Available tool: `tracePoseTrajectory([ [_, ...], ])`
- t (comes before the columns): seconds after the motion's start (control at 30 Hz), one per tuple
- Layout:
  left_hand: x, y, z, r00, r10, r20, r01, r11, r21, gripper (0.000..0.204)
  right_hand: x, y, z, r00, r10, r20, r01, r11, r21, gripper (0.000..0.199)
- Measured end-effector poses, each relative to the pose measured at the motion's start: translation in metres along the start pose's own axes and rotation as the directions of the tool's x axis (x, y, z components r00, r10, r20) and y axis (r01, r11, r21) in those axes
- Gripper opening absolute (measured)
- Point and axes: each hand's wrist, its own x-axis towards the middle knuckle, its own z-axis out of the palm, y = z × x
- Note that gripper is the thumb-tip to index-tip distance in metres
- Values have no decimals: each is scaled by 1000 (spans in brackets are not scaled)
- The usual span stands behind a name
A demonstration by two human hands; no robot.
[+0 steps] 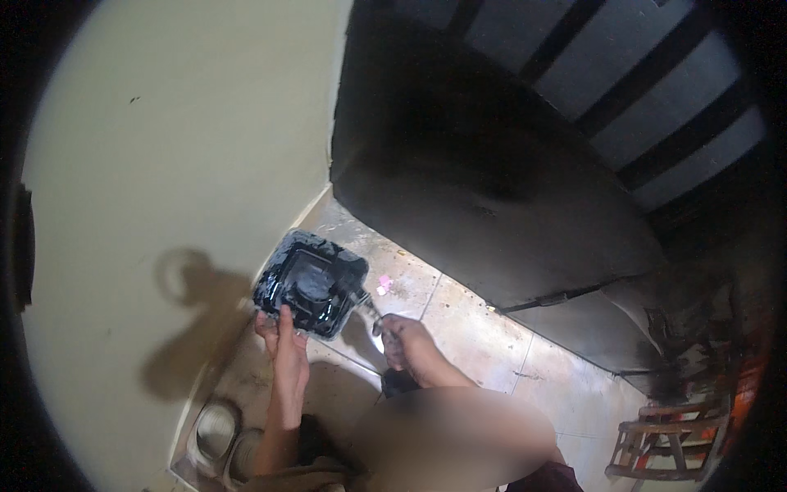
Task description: The person paints the bottom edge and lower surface of a black metal gate using a paintbrush dipped into a black container of paint.
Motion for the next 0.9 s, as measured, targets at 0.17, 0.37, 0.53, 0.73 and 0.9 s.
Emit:
tracePoseTrajectory([
  [0.17,11,-2,-5,998,-1,-63,4,999,45,67,33,-57,19,981,-165,99,127,941,314,37],
  [0.37,4,-4,-23,993,-18,-117,22,999,33,66,131,-90,28,984,-166,61,132,922,364,21],
  [0.53,-8,-2,-45,993,45,-106,-45,999,-2,65,168,-125,43,950,-312,-24,307,914,263,22],
  [0.73,-10,0,-36,993,38,-110,-31,997,64,66,105,-163,54,653,-757,-35,739,646,-191,27],
  [0.9,-8,-13,-47,990,-7,-138,16,998,64,79,230,-88,19,355,-929,-109,556,303,-774,30],
])
